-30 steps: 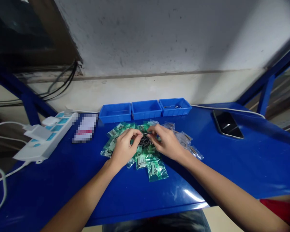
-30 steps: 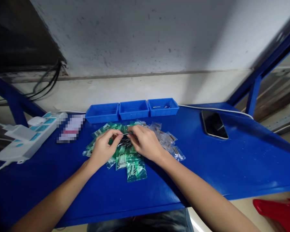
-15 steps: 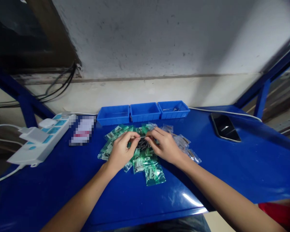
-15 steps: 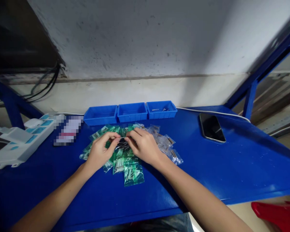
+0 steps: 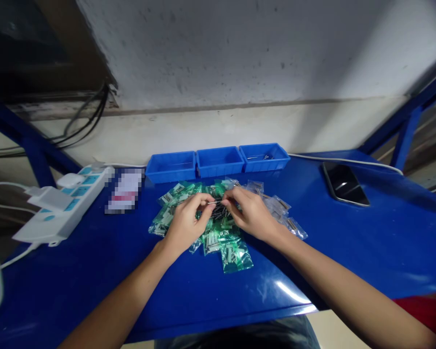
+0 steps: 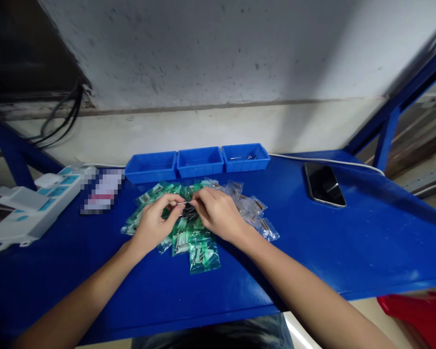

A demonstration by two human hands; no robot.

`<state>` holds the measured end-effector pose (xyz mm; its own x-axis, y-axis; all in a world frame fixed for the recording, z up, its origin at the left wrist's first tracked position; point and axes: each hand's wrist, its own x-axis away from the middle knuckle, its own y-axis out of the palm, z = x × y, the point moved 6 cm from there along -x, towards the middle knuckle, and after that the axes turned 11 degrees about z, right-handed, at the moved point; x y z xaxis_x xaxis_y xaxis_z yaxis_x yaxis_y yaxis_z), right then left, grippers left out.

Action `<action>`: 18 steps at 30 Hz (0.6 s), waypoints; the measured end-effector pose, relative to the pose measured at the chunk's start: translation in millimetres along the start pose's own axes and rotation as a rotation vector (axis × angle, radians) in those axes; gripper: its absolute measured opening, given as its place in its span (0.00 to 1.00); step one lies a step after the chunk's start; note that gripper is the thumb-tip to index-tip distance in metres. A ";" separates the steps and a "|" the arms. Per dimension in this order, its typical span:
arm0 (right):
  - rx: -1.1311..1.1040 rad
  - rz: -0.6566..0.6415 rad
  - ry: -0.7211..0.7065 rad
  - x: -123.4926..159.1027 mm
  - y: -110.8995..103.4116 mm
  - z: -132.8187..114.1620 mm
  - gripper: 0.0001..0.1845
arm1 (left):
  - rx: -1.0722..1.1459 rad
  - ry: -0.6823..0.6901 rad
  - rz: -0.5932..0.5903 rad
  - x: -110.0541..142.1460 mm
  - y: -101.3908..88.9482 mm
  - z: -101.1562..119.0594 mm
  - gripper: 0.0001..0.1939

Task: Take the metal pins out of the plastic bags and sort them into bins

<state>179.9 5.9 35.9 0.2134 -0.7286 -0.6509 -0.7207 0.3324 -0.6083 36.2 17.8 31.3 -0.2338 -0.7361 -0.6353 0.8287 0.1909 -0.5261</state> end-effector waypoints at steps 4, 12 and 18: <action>-0.005 -0.002 0.008 -0.5 -1.5 -1.9 0.08 | -0.018 -0.003 -0.009 0.1 0.1 -1.5 0.03; -0.009 -0.025 -0.001 0.1 -1.8 -2.2 0.06 | -0.052 -0.005 -0.031 1.1 -0.1 -2.3 0.06; -0.010 -0.011 -0.017 0.1 -1.4 -2.2 0.08 | -0.017 -0.044 0.029 0.3 -4.3 -0.9 0.08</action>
<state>179.5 4.0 37.7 0.2326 -0.7221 -0.6515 -0.7249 0.3179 -0.6111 32.1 17.4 32.9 -0.1871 -0.7579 -0.6249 0.8260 0.2229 -0.5177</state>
